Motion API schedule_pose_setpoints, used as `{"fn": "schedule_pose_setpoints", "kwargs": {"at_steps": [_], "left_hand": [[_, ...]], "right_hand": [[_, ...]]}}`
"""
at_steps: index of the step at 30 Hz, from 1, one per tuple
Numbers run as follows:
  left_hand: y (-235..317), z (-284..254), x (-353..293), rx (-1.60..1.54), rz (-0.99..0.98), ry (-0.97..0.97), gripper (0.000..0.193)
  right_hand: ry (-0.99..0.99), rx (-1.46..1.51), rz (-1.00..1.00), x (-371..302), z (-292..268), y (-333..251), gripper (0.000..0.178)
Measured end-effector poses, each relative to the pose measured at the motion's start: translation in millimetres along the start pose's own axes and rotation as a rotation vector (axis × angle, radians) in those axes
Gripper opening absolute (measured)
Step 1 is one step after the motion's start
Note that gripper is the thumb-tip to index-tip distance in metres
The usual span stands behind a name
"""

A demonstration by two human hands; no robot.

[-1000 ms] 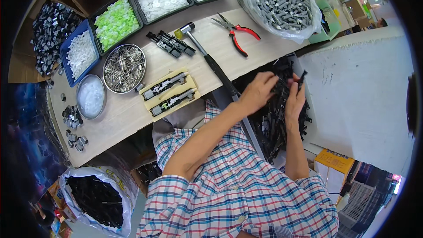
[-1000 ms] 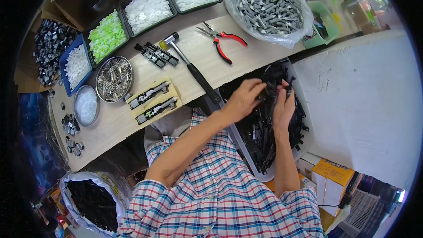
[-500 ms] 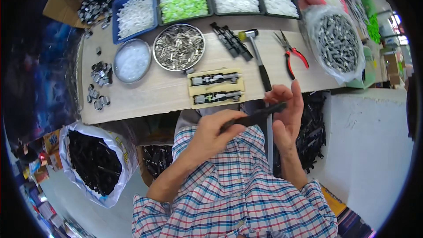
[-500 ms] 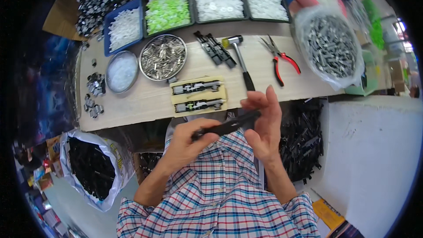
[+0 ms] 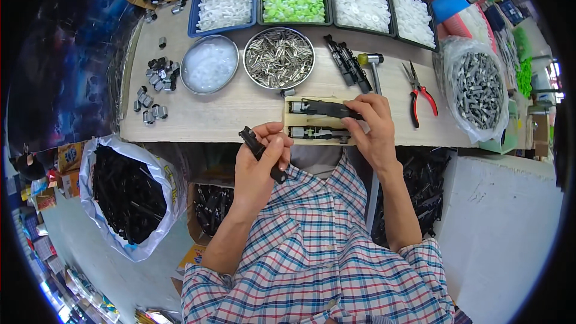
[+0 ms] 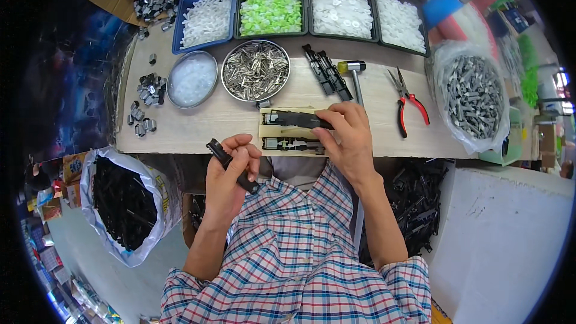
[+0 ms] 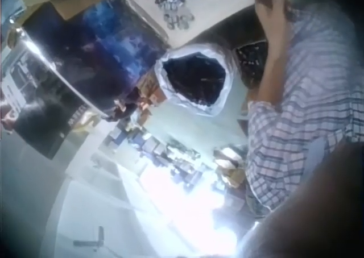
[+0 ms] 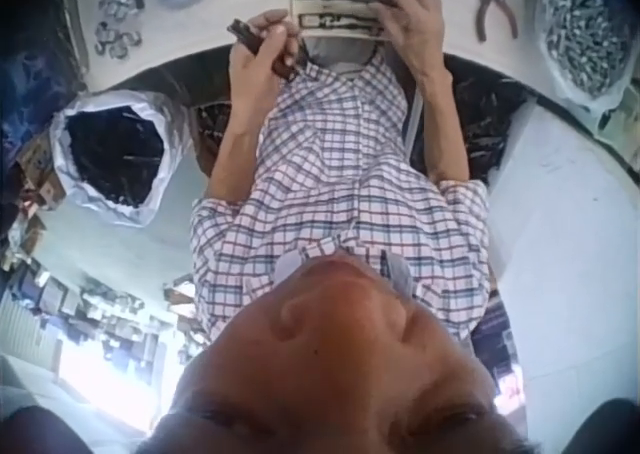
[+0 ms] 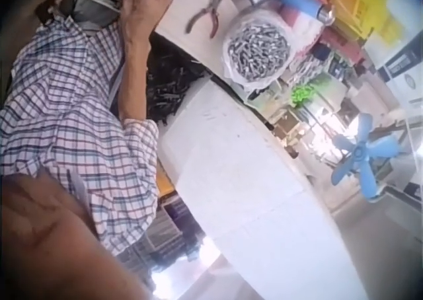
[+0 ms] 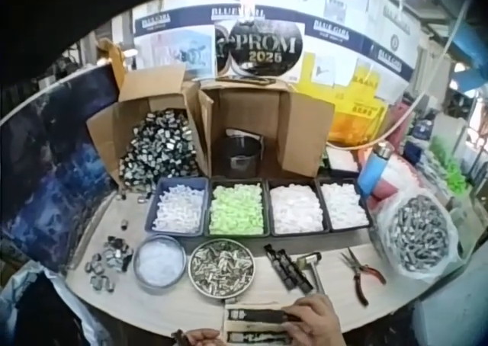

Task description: The recorder is assembling small mechanical components by fitting metal pins into plastic frames using a jig and manual tools.

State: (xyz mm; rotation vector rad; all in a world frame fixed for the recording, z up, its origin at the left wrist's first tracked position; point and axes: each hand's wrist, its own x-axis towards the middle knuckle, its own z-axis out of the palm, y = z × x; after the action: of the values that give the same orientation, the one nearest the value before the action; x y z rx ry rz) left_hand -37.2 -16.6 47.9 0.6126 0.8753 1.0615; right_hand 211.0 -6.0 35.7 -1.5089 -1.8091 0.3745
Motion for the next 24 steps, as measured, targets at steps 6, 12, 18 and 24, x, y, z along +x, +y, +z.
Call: {"fn": "schedule_pose_setpoints", "kwargs": {"at_steps": [6,12,18,24], "left_hand": [[-5.3,-6.1,-8.2,-0.062,-0.111,-0.038,0.029],[-14.2,-6.1,-13.1,0.018,-0.144,-0.080,0.029],[-3.8,-7.6,-16.2,0.221,-0.332,-0.245,0.036],[10.4,2.6,-22.8,0.547,-0.315,-0.456,0.046]], "right_hand": [[-0.050,-0.056,0.001,8.5,12.7,-0.6,0.033],[-0.073,-0.160,-0.044,12.5,14.5,-4.5,0.039],[-0.154,0.166,-0.086,-1.5,-6.4,-49.4,0.046],[-0.372,0.432,-0.091,-28.6,0.4,-74.8,0.037]]}}
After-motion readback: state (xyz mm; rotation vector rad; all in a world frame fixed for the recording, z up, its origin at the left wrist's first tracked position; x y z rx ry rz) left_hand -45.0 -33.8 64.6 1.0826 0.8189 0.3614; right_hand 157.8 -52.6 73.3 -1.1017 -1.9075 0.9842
